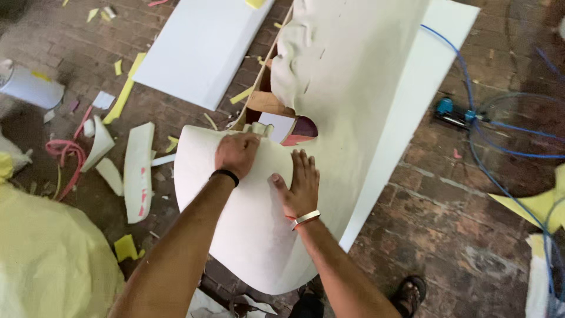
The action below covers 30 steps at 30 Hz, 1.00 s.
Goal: The person smooths and stretches a white fabric cover over a wooden chair frame, then uses a pneumatic staple gun to secure the fabric. They later use shears to trim excess fabric around the edges of the frame.
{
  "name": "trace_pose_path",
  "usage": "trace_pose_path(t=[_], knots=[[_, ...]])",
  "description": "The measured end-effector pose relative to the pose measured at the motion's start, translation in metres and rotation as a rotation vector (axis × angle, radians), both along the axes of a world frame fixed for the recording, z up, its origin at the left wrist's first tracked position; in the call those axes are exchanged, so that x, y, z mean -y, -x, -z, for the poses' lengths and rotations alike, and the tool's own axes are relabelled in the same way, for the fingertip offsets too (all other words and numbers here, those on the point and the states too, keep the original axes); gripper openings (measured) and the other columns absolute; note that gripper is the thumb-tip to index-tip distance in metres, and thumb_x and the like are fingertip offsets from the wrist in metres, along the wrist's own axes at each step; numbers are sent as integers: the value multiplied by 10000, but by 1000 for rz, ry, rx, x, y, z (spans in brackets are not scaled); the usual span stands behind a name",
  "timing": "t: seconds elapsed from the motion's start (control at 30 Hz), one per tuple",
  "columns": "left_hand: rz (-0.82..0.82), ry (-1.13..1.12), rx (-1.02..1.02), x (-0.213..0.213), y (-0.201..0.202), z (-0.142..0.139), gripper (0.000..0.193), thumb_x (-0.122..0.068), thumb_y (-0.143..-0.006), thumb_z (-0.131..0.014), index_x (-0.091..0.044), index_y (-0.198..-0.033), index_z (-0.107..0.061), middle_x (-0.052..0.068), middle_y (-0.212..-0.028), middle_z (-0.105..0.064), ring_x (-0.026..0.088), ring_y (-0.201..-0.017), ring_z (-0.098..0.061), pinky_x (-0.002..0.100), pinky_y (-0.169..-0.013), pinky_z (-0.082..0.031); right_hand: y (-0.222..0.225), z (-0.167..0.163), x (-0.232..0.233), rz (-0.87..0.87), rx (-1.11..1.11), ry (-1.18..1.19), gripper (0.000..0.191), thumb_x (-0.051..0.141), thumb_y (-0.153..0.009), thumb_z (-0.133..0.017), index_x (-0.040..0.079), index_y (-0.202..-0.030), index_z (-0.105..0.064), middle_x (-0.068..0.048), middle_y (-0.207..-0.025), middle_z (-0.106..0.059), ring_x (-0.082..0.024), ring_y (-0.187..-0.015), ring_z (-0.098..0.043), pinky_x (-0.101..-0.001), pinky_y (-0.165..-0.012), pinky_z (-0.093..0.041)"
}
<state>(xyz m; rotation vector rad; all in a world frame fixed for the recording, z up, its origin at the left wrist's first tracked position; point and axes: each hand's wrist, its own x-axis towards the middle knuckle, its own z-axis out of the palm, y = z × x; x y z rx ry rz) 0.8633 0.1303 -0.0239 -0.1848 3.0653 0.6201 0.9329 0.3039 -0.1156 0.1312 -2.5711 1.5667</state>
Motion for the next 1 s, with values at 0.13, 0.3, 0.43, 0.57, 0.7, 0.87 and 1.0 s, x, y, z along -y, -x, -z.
trace_pose_path(t=[0.13,0.3,0.43,0.57,0.7,0.87,1.0], knots=[[-169,69,-97,46,-13,7,480,-442,-1016,-452,-164,-1375,-608,153,-1468,-510,361,-1407,-413,512,-1147,-255,29,8,25,-185,-136,-23,938,754,-923,-420,78,-1573,-429,-178,-1649,-396,-412,-1553,-284,-595,-1248,-165],[-274,35,-39,75,-18,11,548,-503,-1018,-420,-247,-1494,-506,85,-1622,-386,297,-1523,-275,500,-1237,-169,48,20,42,-244,-251,59,945,775,-955,-376,44,-1552,-440,-193,-1642,-421,-399,-1552,-350,-586,-1287,-177],[-287,-10,-68,82,-15,8,538,-503,-1008,-446,-250,-1472,-541,67,-1613,-408,281,-1521,-292,480,-1244,-170,48,23,53,-196,-265,52,980,770,-966,-389,-20,-1546,-421,-221,-1618,-424,-415,-1527,-334,-599,-1257,-165],[-303,-17,-70,83,-15,5,530,-498,-1001,-451,-249,-1458,-554,47,-1606,-417,266,-1520,-294,476,-1244,-165,49,18,55,-187,-272,34,938,756,-967,-398,-7,-1506,-480,-200,-1586,-474,-398,-1509,-369,-586,-1255,-202],[-307,-5,-76,82,-13,1,522,-484,-999,-453,-243,-1451,-557,46,-1605,-419,263,-1517,-297,476,-1246,-161,64,-4,62,-171,-183,31,814,688,-963,-486,22,-1425,-560,-188,-1500,-562,-369,-1442,-459,-544,-1223,-276],[-317,-13,-83,81,-12,5,516,-466,-998,-448,-245,-1453,-554,59,-1594,-415,270,-1509,-290,477,-1238,-151,92,-49,90,-267,45,-10,771,620,-857,-648,36,-1359,-604,-162,-1207,-716,-335,-1179,-637,-477,-1083,-407],[-271,65,-136,85,-12,16,491,-414,-1007,-442,-227,-1443,-570,70,-1585,-456,279,-1505,-326,500,-1237,-182,99,-78,94,-253,303,79,704,630,-727,-691,104,-1191,-742,-120,-1039,-791,-273,-988,-759,-401,-883,-574]])
